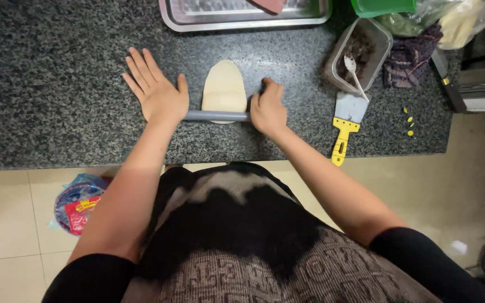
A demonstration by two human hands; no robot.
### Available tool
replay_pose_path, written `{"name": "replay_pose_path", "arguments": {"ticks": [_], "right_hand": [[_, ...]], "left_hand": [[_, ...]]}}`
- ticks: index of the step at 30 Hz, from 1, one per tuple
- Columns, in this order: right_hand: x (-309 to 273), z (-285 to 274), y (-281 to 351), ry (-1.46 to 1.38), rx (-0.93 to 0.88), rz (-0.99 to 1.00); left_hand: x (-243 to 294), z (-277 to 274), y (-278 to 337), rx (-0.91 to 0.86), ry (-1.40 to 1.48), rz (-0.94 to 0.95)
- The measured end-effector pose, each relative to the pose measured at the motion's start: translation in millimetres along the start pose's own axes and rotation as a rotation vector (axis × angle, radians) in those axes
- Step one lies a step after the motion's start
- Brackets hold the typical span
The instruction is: Rolling out dough, adding fillings like cheese or sausage, and shaping bread rolls for baking.
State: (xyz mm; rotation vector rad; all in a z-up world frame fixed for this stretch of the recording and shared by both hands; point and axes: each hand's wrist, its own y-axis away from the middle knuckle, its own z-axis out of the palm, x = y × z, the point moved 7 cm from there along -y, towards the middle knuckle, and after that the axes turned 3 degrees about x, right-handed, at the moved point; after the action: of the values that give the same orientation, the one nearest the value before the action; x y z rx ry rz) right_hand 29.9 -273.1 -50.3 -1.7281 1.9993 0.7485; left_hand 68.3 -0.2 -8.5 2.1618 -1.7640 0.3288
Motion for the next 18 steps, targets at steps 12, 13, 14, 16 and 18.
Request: {"name": "replay_pose_path", "arguments": {"ticks": [12, 13, 14, 16, 18], "right_hand": [[-45.3, -25.3, -11.9, 0.223, 0.293, -0.144], [-43.7, -23.6, -6.7, 0.249, 0.286, -0.192], [-42.1, -24.9, -2.1, 0.247, 0.293, -0.193], [-42.4, -26.0, 5.7, 0.207, 0.306, -0.257], [-51.1, -32.8, 7.3, 0.182, 0.3, -0.25]], "left_hand": [[21.7, -5.1, -3.7, 0.088, -0.094, 0.132], [24.1, -5.7, -0.9, 0.105, -0.108, 0.157], [26.5, -10.3, 3.7, 0.111, -0.108, 0.161], [38.9, -17.1, 11.4, 0.108, -0.069, 0.281], [35.8, -16.5, 7.4, 0.131, -0.065, 0.272]]}}
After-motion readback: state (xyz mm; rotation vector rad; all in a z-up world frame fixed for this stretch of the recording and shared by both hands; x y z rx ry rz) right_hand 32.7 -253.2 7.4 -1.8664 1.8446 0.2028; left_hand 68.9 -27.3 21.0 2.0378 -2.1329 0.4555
